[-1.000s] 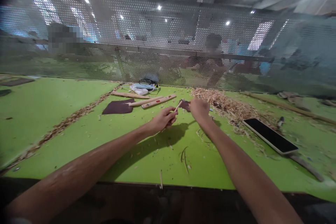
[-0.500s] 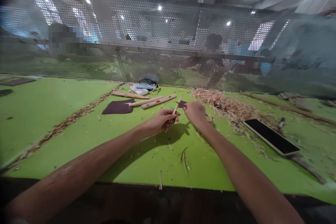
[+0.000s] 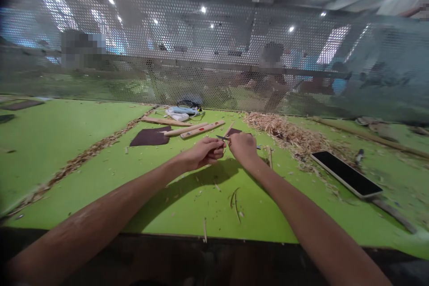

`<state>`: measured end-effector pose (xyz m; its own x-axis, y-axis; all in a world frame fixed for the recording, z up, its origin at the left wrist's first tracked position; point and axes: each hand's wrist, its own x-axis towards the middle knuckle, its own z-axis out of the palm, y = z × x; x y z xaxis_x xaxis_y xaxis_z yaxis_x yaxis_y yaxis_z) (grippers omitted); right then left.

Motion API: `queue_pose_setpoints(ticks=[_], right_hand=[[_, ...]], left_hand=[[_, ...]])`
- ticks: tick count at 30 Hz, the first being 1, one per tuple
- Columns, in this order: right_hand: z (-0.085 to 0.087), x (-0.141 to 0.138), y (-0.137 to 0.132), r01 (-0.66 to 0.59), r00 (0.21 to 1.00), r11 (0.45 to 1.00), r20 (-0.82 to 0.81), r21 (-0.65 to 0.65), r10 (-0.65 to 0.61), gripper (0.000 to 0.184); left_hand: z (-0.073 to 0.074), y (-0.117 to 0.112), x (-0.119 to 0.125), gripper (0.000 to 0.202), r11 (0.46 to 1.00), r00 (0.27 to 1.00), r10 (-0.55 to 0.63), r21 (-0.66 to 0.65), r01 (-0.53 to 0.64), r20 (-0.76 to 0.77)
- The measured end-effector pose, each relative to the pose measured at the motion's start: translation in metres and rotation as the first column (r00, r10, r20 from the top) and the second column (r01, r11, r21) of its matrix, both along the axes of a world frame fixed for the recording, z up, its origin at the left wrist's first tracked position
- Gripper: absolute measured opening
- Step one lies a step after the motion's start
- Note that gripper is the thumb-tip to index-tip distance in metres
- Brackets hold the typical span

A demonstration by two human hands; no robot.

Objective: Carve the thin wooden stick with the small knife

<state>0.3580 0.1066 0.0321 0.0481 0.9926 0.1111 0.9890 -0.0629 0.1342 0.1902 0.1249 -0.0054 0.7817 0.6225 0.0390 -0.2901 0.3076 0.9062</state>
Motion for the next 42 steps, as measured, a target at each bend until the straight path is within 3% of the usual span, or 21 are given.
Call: queue_pose_setpoints(ticks=[6, 13, 17, 23, 26, 30, 35, 42], right_hand=[[-0.004, -0.006, -0.001, -0.022, 0.999, 1.000, 0.033, 0.002, 0.022, 0.040], [-0.008, -0.001, 0.003, -0.034, 0.999, 0.999, 0.039, 0.016, 0.033, 0.036], [-0.009, 0.004, 0.010, -0.024, 1.000, 1.000, 0.018, 0.020, 0.024, 0.038], [0.010, 0.050, 0.027, 0.229, 0.971, 0.969, -0.097, 0.092, -0.220, 0.036], [0.017, 0.063, 0.026, 0.268, 0.959, 0.951, -0.140, 0.154, -0.247, 0.041], [0.010, 0.043, 0.017, 0.153, 0.977, 0.985, -0.162, 0.085, -0.138, 0.043], [0.000, 0.003, 0.005, -0.051, 0.994, 0.999, -0.093, -0.005, 0.051, 0.042], [0.001, -0.009, -0.004, -0.067, 0.997, 0.998, 0.040, -0.021, 0.068, 0.036]], left_hand=[[-0.006, 0.001, 0.002, 0.034, 0.994, 1.000, 0.010, 0.107, -0.008, -0.021], [-0.017, 0.004, 0.009, 0.034, 0.951, 0.985, 0.126, 0.297, -0.088, -0.114], [-0.017, 0.003, 0.009, 0.031, 0.952, 0.983, 0.136, 0.291, -0.096, -0.120], [-0.014, -0.004, 0.009, 0.022, 0.978, 0.979, 0.026, 0.209, 0.016, -0.200], [-0.008, -0.007, 0.010, 0.022, 0.993, 0.989, 0.021, 0.116, -0.004, -0.143], [0.000, -0.008, 0.006, 0.021, 0.997, 0.995, 0.050, 0.058, -0.045, -0.083], [0.001, -0.003, -0.002, 0.033, 0.995, 0.998, -0.055, 0.085, 0.053, 0.023], [-0.007, 0.000, 0.002, 0.051, 0.985, 0.999, -0.031, 0.166, 0.038, -0.041]])
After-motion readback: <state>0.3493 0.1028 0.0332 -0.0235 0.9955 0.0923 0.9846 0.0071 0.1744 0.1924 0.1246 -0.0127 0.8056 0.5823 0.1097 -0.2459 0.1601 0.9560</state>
